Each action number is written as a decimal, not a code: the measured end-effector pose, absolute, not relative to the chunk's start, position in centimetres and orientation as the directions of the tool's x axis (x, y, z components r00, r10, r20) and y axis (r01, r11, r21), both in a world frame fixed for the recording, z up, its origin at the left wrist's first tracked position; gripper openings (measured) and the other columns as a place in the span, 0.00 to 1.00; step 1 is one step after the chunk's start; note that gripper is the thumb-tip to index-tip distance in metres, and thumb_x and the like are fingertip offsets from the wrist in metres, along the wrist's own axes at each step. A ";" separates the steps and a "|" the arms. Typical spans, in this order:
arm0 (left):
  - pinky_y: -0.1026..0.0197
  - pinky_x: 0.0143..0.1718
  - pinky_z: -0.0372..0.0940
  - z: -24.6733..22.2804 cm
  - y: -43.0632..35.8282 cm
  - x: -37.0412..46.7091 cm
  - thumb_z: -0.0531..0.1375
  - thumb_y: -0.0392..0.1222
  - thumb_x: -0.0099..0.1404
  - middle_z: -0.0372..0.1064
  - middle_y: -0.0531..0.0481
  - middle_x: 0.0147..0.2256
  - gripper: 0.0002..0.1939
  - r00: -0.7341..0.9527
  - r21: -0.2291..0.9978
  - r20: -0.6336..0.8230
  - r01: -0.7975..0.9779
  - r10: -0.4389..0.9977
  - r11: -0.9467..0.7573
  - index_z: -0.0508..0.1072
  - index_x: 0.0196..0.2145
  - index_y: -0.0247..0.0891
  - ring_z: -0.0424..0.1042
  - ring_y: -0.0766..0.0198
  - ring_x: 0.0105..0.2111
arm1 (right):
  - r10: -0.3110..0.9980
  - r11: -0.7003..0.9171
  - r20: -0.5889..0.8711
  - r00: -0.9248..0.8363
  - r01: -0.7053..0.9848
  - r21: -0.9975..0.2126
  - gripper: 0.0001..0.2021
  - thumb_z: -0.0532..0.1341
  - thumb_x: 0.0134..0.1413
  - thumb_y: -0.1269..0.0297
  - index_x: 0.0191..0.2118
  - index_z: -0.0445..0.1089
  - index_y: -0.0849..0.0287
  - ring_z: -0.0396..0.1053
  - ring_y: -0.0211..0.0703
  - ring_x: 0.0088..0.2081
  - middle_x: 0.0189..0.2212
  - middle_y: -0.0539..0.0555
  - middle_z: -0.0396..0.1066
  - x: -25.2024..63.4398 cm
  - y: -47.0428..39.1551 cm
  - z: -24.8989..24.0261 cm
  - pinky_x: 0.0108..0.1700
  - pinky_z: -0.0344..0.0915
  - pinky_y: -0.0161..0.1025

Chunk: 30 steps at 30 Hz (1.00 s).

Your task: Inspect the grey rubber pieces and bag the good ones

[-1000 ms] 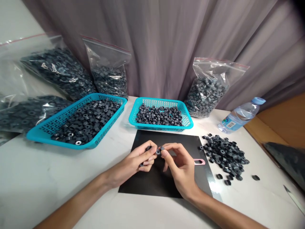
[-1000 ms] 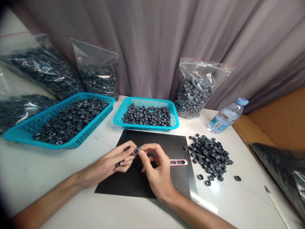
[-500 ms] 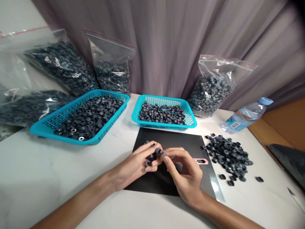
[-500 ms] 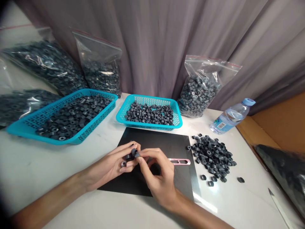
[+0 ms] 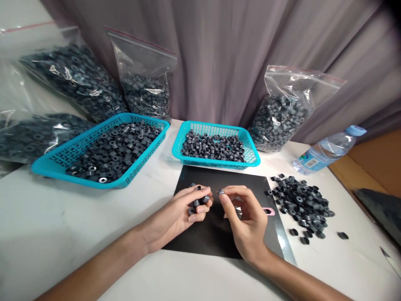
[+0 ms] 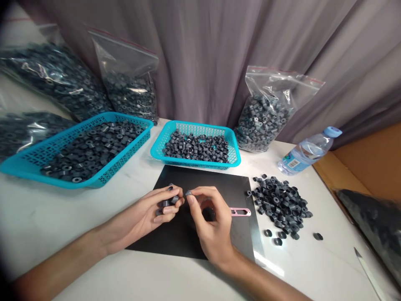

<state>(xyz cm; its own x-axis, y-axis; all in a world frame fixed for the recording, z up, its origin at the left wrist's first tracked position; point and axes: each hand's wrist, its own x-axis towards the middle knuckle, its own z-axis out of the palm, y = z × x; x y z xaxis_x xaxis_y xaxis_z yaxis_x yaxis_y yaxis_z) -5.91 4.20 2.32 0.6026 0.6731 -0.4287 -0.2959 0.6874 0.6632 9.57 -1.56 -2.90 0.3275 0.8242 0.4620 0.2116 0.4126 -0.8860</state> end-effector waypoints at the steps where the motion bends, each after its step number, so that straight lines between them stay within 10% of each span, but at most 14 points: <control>1: 0.74 0.22 0.56 2.3 4.2 -5.9 0.62 0.35 0.66 0.66 0.47 0.33 0.05 0.598 0.668 -0.429 -0.295 0.677 0.684 0.77 0.35 0.30 0.61 0.74 0.27 | 0.827 0.405 0.455 0.331 0.211 -0.890 0.02 0.62 0.62 0.68 0.41 0.72 0.54 0.69 0.39 0.33 0.36 0.53 0.70 9.6 -1.6 -2.9 0.28 0.68 0.35; 17: 0.68 0.26 0.58 2.6 4.4 -5.4 0.56 0.29 0.65 0.68 0.46 0.34 0.10 0.612 0.658 -0.409 -0.315 0.676 0.684 0.77 0.31 0.30 0.65 0.67 0.34 | 0.835 0.417 0.450 0.317 0.169 -0.893 0.04 0.62 0.63 0.68 0.42 0.72 0.54 0.70 0.36 0.32 0.37 0.51 0.71 9.9 -1.4 -2.4 0.29 0.69 0.34; 30: 0.67 0.25 0.59 2.1 4.4 -5.7 0.57 0.33 0.66 0.72 0.44 0.33 0.08 0.585 0.608 -0.459 -0.342 0.669 0.717 0.76 0.33 0.30 0.72 0.63 0.32 | 0.925 0.373 0.357 -0.131 0.493 -0.786 0.06 0.61 0.65 0.63 0.42 0.76 0.54 0.66 0.37 0.32 0.33 0.50 0.72 12.6 0.2 2.5 0.35 0.63 0.36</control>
